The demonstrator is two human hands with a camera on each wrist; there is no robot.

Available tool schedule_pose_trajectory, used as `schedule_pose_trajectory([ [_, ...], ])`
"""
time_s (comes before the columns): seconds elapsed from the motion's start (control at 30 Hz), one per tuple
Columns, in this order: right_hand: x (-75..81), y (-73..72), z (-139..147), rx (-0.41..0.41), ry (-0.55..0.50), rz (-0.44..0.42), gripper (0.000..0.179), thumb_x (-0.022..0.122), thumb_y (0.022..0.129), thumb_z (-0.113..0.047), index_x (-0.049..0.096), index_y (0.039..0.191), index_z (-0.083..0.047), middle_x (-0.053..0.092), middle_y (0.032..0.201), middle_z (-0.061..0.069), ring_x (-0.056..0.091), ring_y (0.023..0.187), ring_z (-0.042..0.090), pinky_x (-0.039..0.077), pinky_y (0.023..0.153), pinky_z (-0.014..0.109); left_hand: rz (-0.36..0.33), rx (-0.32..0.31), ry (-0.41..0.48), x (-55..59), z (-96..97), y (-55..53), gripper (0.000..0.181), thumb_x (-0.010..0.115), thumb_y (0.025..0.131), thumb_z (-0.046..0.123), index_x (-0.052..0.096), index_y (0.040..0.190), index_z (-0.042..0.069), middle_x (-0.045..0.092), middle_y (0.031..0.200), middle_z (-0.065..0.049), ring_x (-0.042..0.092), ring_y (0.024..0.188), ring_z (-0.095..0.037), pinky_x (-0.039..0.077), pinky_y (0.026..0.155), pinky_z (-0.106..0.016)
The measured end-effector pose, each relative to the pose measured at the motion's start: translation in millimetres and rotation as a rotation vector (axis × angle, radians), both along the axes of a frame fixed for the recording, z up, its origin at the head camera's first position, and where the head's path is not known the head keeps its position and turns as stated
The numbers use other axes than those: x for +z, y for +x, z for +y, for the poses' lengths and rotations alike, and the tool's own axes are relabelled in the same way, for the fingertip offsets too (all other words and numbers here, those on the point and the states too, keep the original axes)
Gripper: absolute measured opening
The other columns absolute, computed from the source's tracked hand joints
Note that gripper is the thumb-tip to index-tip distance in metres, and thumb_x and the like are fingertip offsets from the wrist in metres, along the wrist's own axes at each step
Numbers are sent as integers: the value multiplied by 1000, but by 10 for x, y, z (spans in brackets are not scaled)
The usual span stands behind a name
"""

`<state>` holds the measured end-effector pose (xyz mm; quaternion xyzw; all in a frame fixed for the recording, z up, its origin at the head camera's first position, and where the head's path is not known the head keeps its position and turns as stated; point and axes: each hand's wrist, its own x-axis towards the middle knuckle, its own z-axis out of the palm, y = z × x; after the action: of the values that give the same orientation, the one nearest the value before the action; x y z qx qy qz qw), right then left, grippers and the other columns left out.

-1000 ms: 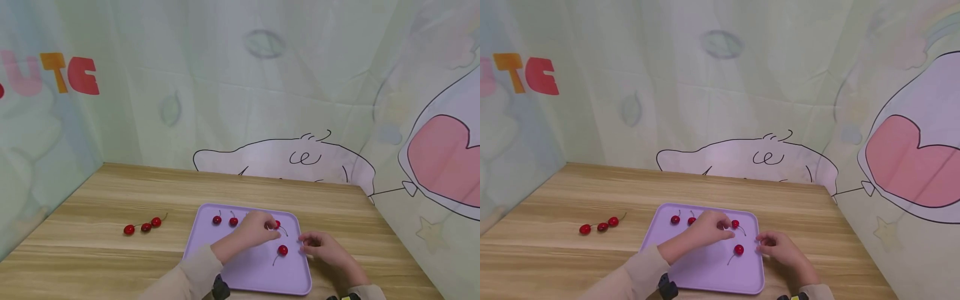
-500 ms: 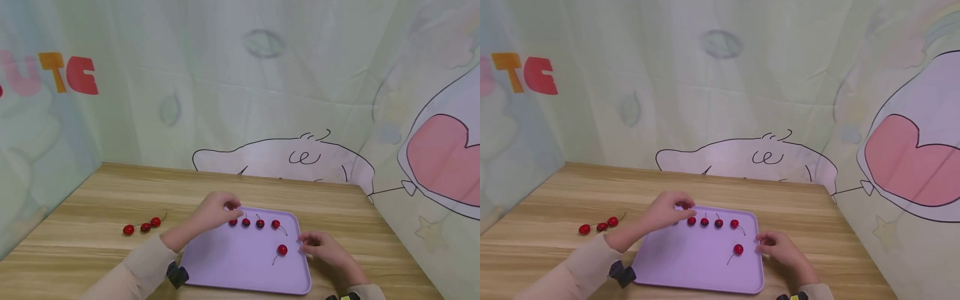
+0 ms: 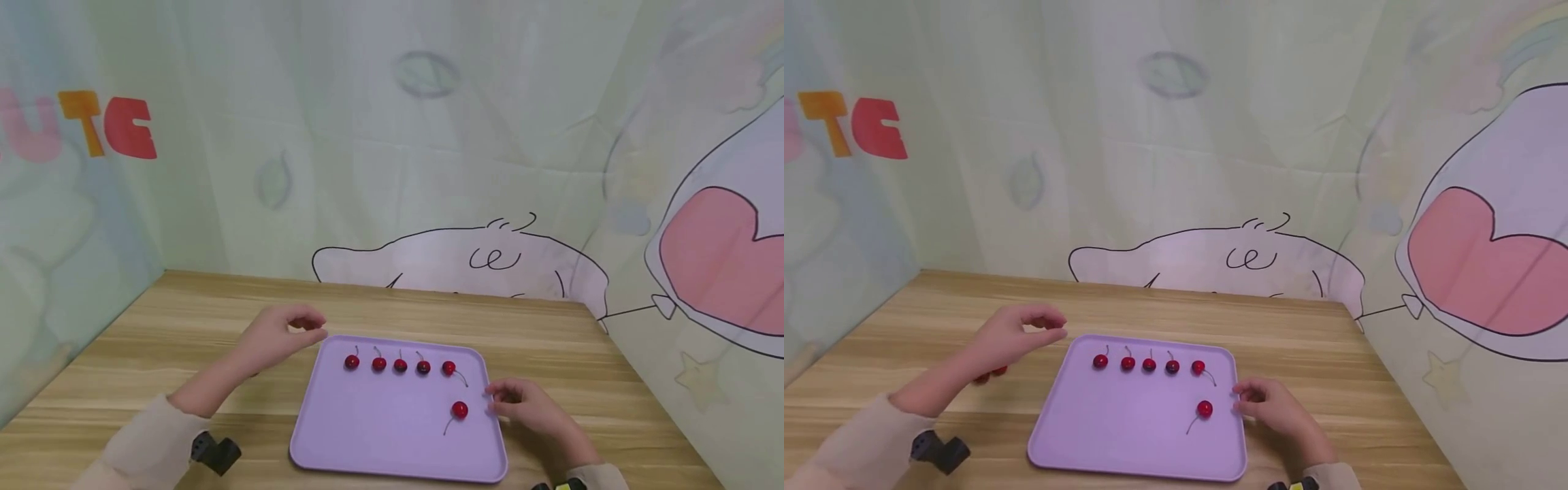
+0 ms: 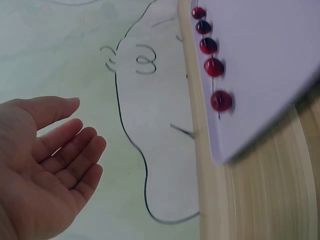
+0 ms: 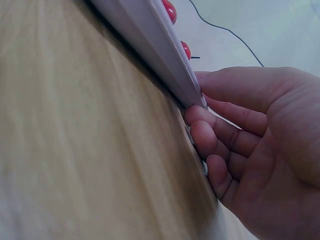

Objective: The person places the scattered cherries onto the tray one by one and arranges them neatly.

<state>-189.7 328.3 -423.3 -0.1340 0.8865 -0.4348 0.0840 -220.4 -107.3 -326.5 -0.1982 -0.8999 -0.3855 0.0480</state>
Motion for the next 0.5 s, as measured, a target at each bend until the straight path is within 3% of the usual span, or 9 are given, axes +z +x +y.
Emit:
schedule_pose_trajectory([
  [0.13,4,5,3,0,0,-1,33,69,86,-16,64,110,6,61,87,5,53,76,6,46,61,21,-10,45,-26,-33,-249,-16,28,67,90,25,69,109,5,69,102,-7,61,100,-29,52,85,-47],
  [0.27,8,8,2,-9,1,-7,33,69,86,-16,64,110,6,60,87,5,53,76,7,46,61,21,-14,75,-44,-139,-463,-44,28,68,90,22,68,109,2,69,102,-9,62,98,-30,52,84,-48],
  [0.5,12,10,-12,-17,4,-13,33,69,86,-16,64,110,5,61,87,5,53,76,8,46,62,21,-62,53,-69,-347,-718,-77,26,67,89,15,67,108,-3,68,101,-13,62,95,-31,54,81,-47],
])
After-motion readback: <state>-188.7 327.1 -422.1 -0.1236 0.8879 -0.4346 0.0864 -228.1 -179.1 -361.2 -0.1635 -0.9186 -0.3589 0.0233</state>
